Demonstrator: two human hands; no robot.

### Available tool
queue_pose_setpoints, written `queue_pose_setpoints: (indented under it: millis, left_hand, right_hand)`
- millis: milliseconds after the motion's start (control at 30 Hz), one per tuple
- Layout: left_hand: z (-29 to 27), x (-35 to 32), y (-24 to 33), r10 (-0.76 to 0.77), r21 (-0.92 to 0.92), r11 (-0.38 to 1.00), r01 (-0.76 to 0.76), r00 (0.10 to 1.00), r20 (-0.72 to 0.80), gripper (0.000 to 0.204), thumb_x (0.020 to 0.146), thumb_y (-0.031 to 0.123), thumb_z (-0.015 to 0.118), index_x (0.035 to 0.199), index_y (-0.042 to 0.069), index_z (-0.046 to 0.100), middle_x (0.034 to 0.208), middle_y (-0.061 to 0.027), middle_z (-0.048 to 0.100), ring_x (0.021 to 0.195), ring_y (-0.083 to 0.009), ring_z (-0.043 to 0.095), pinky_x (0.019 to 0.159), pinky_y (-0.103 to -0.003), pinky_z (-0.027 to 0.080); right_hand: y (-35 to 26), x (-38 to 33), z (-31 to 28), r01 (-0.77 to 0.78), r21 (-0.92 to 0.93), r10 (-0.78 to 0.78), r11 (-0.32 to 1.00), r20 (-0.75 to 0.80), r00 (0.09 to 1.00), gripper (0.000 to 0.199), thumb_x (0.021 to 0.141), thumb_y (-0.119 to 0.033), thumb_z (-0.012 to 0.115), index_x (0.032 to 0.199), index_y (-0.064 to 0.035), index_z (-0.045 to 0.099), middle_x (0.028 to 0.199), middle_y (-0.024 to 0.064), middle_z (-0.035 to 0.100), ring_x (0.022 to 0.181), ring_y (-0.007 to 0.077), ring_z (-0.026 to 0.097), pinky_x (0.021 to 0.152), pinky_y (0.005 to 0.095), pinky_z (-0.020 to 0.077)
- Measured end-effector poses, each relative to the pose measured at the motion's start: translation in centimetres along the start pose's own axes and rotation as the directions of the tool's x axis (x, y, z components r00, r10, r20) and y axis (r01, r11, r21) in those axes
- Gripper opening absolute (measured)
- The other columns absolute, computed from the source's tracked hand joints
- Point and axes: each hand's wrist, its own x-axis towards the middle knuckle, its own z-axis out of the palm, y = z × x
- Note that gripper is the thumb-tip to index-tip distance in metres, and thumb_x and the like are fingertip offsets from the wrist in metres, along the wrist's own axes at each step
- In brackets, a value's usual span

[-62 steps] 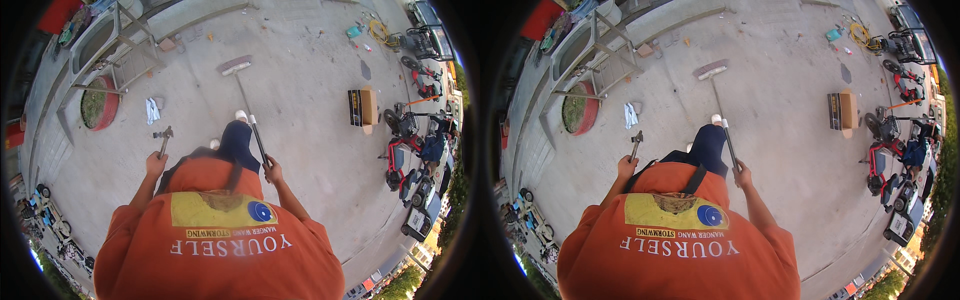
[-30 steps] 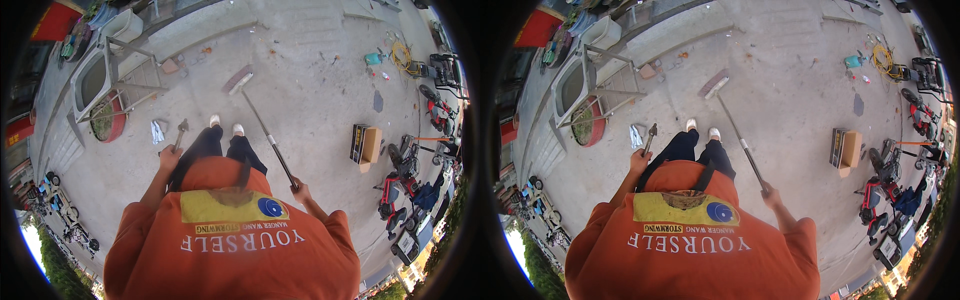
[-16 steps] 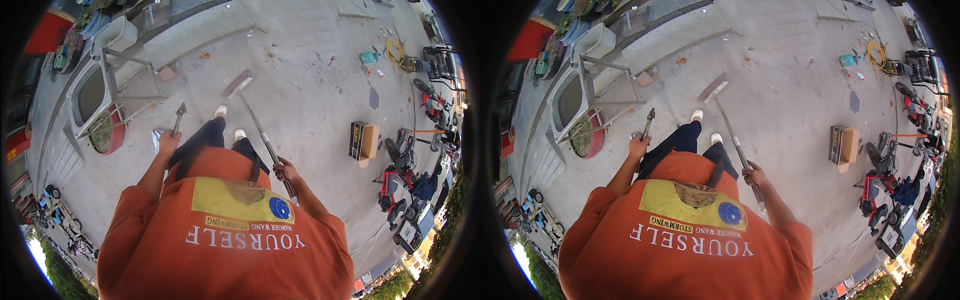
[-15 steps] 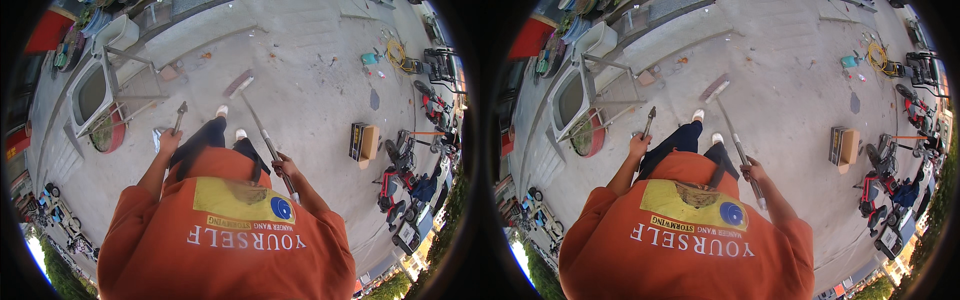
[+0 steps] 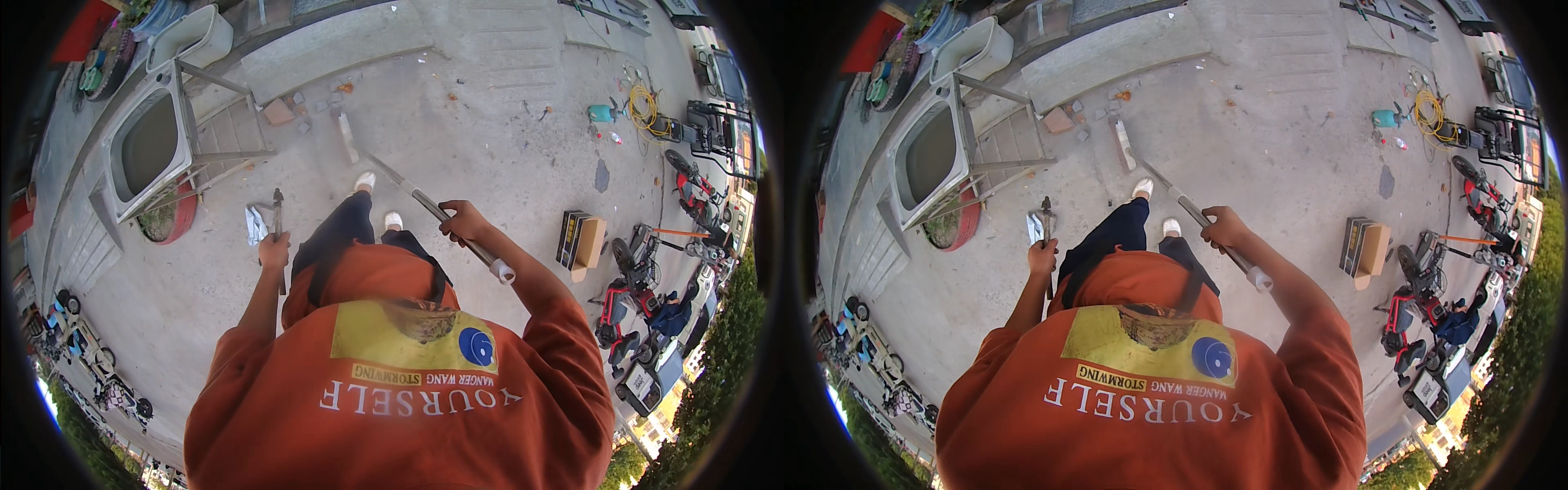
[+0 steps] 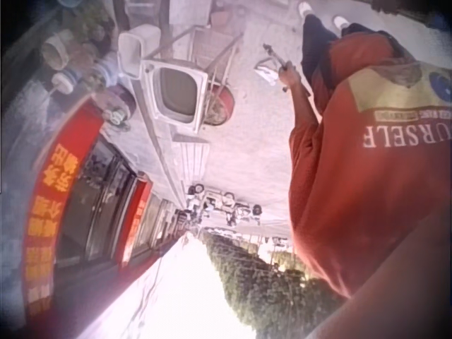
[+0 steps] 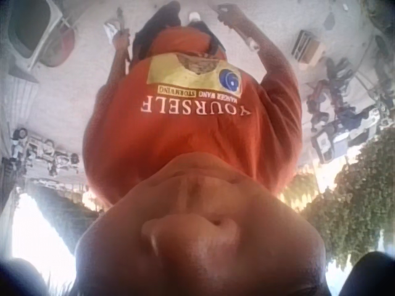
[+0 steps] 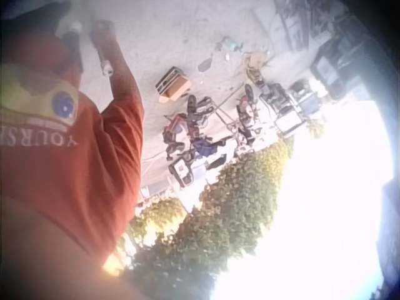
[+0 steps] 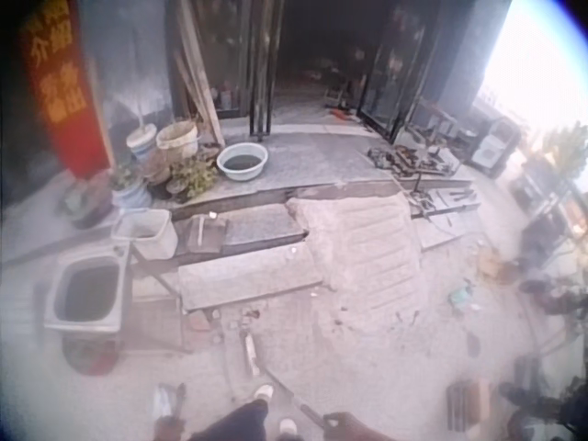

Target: The person pours water from a large plastic bottle into a glass kettle, then places the kettle on its base. They walk outside and sweep the concrete area with a broom, moving debris toward the entrance.

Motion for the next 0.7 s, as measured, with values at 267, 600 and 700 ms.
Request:
queue_pose_setpoints:
  millis: [267,600,700]
  left_hand:
    - [-0.1,0.5,0.7,-0.060,-0.203,0.977,0.062,0.998,0.019,0.030,0.081,0.027,0.064,0.075,-0.001,0.059,0.057,-0.0049,0.054,0.037,-0.0113,0.046,0.033,-0.028,0.036]
    - [2.4,5.2,7.2,0.040,-0.062,0.998,-0.031,0.990,0.135,0.032,0.081,0.029,0.063,0.077,-0.003,0.059,0.059,-0.0062,0.057,0.038,-0.0139,0.048,0.034,-0.030,0.037]
    - [3.6,6.4,10.8,0.112,-0.010,0.994,-0.112,0.985,0.135,0.032,0.081,0.029,0.063,0.076,-0.002,0.058,0.058,-0.0054,0.056,0.039,-0.0137,0.049,0.035,-0.030,0.038]
  right_hand:
    - [-2.7,0.8,-1.1,0.321,-0.512,-0.500,0.797,-0.262,0.825,0.060,0.071,-0.001,0.057,0.130,-0.0050,0.047,0.067,0.0146,0.059,0.046,0.0180,0.056,0.040,0.0316,0.0460]
    - [4.0,-11.8,-1.8,-0.087,0.290,0.186,0.953,-0.333,0.924,0.059,0.076,0.002,0.061,0.131,0.0038,0.041,0.066,0.0106,0.055,0.045,0.0166,0.053,0.037,0.0313,0.0402]
    - [5.6,-12.7,-2.9,-0.125,0.435,0.306,0.892,-0.375,0.875,0.057,0.076,0.001,0.060,0.131,0.0024,0.043,0.065,0.0101,0.055,0.046,0.0165,0.053,0.038,0.0314,0.0410]
